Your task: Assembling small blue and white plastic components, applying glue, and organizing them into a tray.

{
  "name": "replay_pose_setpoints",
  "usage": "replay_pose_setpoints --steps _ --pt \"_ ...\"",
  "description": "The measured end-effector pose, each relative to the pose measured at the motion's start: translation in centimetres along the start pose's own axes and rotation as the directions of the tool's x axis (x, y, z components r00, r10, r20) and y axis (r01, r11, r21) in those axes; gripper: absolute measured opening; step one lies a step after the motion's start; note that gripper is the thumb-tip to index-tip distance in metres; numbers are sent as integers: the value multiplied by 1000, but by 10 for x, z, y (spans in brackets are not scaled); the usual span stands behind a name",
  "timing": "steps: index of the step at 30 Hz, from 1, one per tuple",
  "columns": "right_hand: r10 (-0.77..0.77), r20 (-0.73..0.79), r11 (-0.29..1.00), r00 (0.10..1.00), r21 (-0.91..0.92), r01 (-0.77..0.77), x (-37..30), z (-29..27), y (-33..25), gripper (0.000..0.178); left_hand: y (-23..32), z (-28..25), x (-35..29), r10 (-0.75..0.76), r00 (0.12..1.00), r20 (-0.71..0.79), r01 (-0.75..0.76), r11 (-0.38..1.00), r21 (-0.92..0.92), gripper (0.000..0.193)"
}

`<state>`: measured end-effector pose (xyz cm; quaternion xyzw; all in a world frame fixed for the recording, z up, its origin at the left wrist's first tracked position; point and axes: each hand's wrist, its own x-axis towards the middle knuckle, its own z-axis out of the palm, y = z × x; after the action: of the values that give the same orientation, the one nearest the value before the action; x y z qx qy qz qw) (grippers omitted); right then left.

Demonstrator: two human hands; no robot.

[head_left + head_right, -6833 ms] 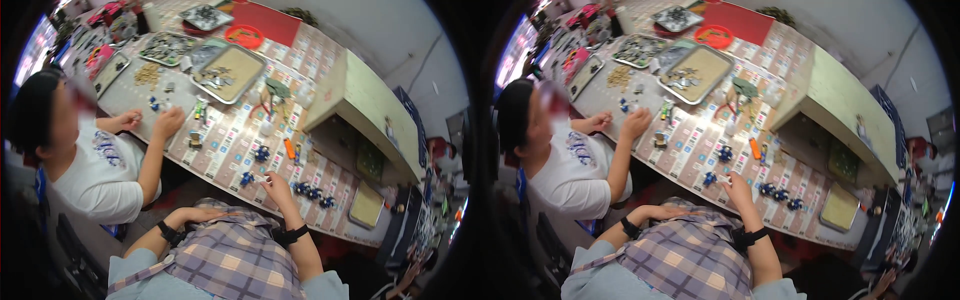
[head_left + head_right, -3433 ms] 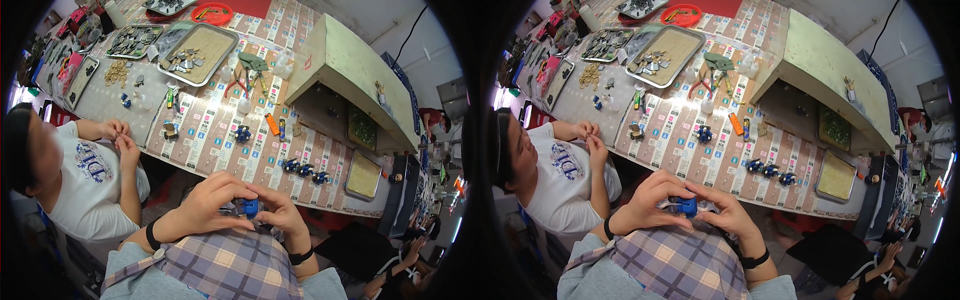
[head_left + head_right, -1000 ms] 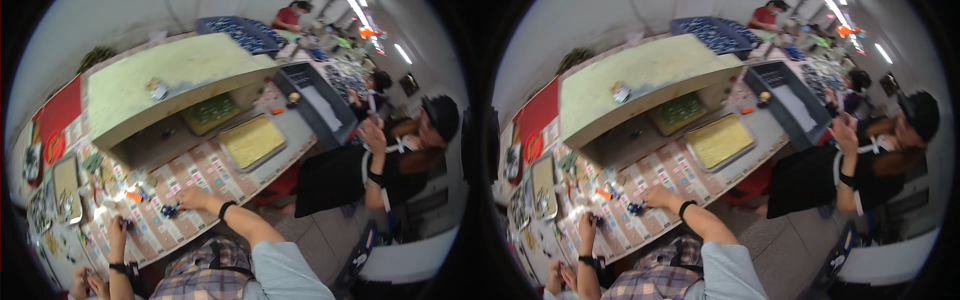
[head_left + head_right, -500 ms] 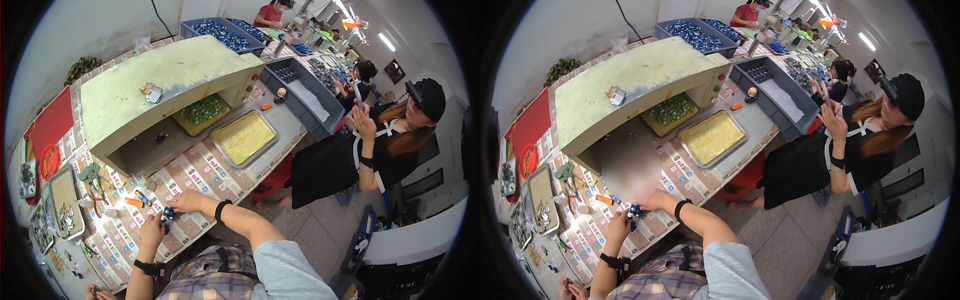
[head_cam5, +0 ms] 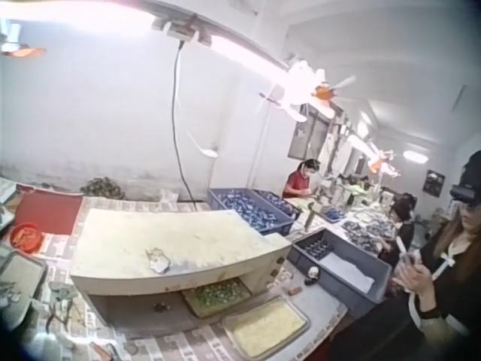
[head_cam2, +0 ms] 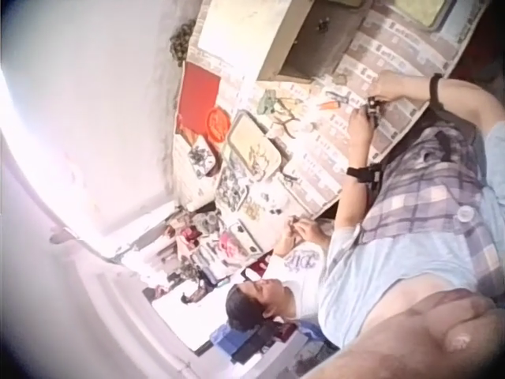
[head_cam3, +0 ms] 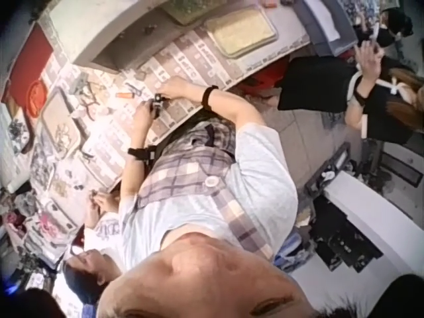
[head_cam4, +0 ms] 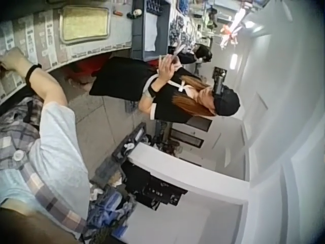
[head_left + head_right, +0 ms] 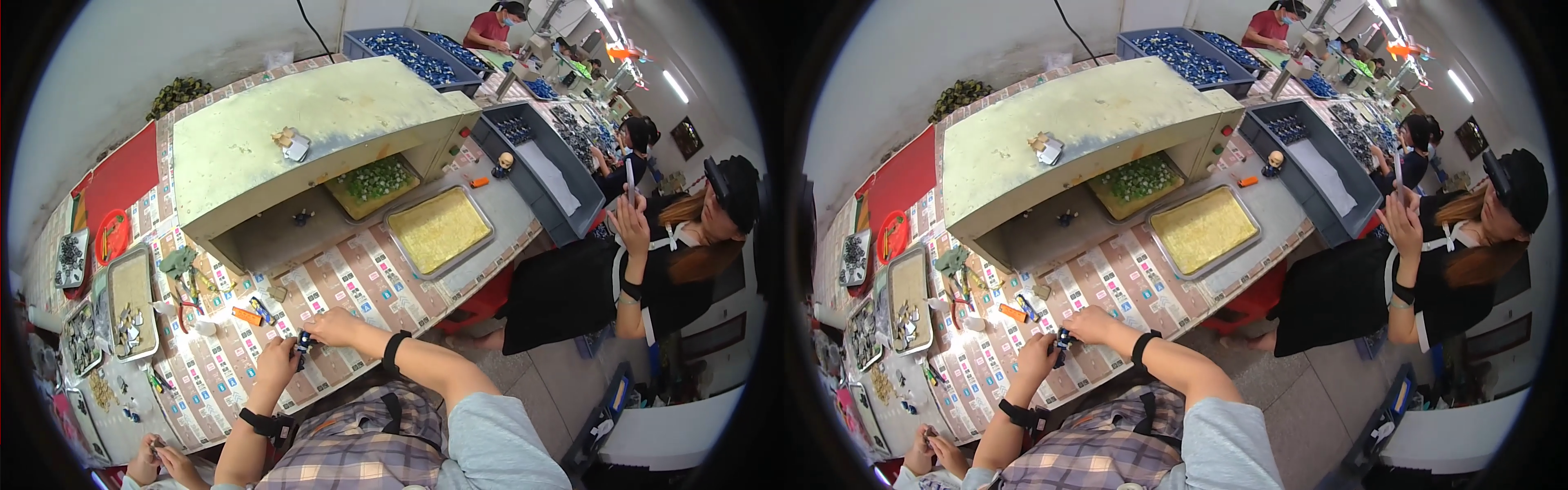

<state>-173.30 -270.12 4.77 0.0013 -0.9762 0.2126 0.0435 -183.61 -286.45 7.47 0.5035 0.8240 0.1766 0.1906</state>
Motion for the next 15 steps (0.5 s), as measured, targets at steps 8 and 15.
replay_pose_setpoints --steps 8,15 --pt "157 -23 987 987 -40 -158 -54 -75 57 18 88 2 58 76 996 -44 -77 997 -13 25" --pt "333 110 938 936 -143 -317 -146 -182 174 16 218 51 178 227 957 178 -188 959 -211 29"
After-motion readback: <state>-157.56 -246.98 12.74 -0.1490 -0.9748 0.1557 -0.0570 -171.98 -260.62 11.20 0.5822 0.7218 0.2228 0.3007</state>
